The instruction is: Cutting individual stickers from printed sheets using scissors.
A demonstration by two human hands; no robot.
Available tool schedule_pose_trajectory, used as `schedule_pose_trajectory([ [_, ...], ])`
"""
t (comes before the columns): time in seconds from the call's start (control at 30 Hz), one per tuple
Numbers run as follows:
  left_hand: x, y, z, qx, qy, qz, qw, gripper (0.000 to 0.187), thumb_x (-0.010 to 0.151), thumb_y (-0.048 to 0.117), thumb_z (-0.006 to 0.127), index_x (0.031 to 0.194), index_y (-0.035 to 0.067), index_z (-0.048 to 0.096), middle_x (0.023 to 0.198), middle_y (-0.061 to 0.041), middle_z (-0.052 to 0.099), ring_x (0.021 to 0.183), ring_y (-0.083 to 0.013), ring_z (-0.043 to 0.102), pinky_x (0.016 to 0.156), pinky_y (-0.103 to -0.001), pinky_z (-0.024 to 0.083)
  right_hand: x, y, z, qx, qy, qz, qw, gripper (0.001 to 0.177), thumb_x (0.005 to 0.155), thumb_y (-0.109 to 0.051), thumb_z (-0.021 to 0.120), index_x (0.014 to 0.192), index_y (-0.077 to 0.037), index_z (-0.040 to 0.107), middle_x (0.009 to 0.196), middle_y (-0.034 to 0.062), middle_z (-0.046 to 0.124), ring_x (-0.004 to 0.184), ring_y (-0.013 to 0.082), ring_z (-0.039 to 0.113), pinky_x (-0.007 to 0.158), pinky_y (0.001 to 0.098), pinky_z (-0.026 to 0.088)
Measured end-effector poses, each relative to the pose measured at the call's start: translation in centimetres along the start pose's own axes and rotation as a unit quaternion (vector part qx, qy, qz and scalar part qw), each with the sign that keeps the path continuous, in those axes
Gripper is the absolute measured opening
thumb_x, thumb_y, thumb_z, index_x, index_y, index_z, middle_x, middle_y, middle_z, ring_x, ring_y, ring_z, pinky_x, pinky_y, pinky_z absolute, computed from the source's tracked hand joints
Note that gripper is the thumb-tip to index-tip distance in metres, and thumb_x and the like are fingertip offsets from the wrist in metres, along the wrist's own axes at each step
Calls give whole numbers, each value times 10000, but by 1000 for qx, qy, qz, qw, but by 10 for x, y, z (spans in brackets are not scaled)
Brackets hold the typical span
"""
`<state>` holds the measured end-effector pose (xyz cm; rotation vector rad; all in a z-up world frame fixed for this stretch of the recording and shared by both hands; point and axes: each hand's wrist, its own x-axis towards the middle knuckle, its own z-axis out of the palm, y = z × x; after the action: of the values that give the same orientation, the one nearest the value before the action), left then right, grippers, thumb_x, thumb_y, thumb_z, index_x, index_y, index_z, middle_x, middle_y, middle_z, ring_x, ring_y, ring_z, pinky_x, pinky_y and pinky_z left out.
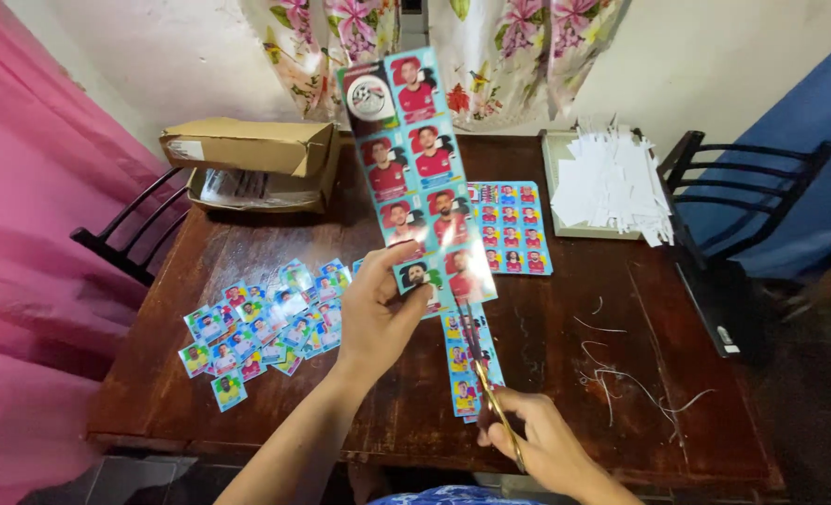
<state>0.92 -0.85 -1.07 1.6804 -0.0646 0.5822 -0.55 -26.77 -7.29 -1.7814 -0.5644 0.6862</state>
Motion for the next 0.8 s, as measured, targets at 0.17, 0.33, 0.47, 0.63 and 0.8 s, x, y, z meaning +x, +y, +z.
schedule_pose_trajectory([
  [0.17, -2, 31, 25, -39, -24, 22, 999, 494, 886, -114, 699, 1349, -12, 560, 1226, -60, 588, 1006, -102, 704, 800, -216, 567, -5, -24, -11, 28, 14, -83, 996, 639, 865, -638, 628, 892, -1, 680, 775, 53, 714, 730, 154, 715, 701, 328, 578],
  [0.33, -5, 34, 34, -80, -34, 42, 995, 509, 902, -141, 669, 1379, -22, 537, 1311, -83, 541, 1118, -151, 704, 919, -245, 588, -10, -27, -19, 65, 19, -97, 993, 658, 878, -642, 628, 907, 13, 677, 832, 77, 697, 769, 180, 704, 727, 348, 583],
  [0.47, -7, 38, 38, -85, -38, 34, 995, 515, 905, -146, 667, 1384, -18, 529, 1310, -81, 534, 1111, -154, 710, 902, -245, 590, -11, -25, -20, 60, 17, -108, 992, 678, 882, -660, 618, 902, 15, 680, 846, 79, 700, 781, 183, 707, 743, 349, 581],
  [0.63, -7, 40, 39, -82, -40, 13, 996, 511, 903, -141, 669, 1379, -13, 534, 1295, -80, 539, 1075, -150, 720, 836, -237, 599, -10, -32, -23, 51, 13, -104, 993, 690, 874, -671, 613, 906, 15, 677, 828, 83, 703, 767, 185, 714, 732, 349, 586],
  [0.8, -5, 37, 38, -74, -45, 42, 995, 516, 916, -145, 667, 1395, -12, 529, 1310, -83, 539, 1098, -150, 712, 883, -241, 604, -6, -30, -24, 24, 23, -110, 993, 694, 866, -670, 609, 877, 21, 674, 806, 84, 700, 736, 186, 728, 694, 345, 600],
])
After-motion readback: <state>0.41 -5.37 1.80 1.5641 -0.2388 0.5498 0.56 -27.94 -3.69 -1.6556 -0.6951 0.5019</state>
